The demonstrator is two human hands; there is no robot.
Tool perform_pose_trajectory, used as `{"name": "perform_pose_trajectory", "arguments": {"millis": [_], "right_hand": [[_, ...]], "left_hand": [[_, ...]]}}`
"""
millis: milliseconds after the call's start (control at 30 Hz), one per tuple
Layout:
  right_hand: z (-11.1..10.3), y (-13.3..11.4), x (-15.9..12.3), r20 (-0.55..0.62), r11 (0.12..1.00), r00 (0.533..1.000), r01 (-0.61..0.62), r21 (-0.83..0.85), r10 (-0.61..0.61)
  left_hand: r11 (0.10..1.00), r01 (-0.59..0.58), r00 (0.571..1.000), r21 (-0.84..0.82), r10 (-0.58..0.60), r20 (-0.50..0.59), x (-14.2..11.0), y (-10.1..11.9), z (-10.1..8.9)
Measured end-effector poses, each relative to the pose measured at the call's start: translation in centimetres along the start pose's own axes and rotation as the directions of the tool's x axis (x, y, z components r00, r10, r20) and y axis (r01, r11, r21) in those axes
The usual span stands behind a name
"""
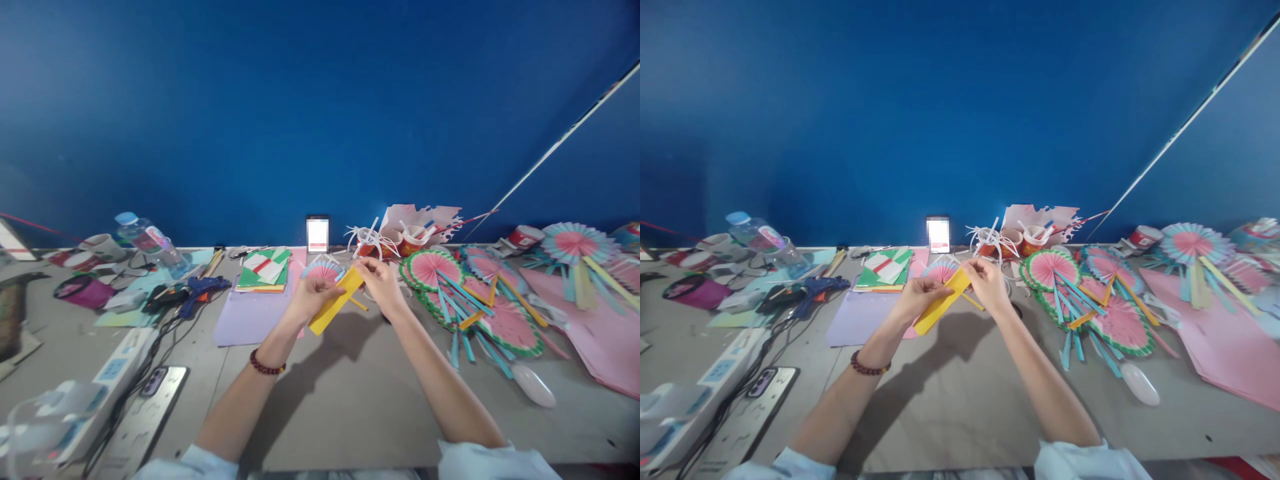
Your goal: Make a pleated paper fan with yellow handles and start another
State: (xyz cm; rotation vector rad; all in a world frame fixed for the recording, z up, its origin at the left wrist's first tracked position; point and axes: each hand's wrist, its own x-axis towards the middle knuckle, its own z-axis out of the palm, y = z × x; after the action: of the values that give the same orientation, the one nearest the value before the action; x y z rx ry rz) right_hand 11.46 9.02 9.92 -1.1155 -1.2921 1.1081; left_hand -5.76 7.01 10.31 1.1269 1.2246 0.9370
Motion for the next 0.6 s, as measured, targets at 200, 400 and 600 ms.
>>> {"name": "perform_pose_trajectory", "arguments": {"millis": [200,400,600], "right_hand": [[1.1,0.3,-0.2,0.252,0.949,0.955,-0.216,0.229,0.156],[2.1,0.9,-0.7,0.194,0.930,0.953,-0.277,0.241,0.234],[2.1,0.9,-0.5,0.077,0.927,0.972,-0.235,0.292,0.222]], "left_hand": [[0.997,-0.023,0.997,-0.068,0.017,-0.077,-0.2,0.4,0.1],[0.994,-0.107,0.992,0.017,0.107,-0.060,-0.1,0.2,0.2],[0.993,-0.115,0.993,0.010,0.115,-0.015,0.5,-0.6,0.0]]}}
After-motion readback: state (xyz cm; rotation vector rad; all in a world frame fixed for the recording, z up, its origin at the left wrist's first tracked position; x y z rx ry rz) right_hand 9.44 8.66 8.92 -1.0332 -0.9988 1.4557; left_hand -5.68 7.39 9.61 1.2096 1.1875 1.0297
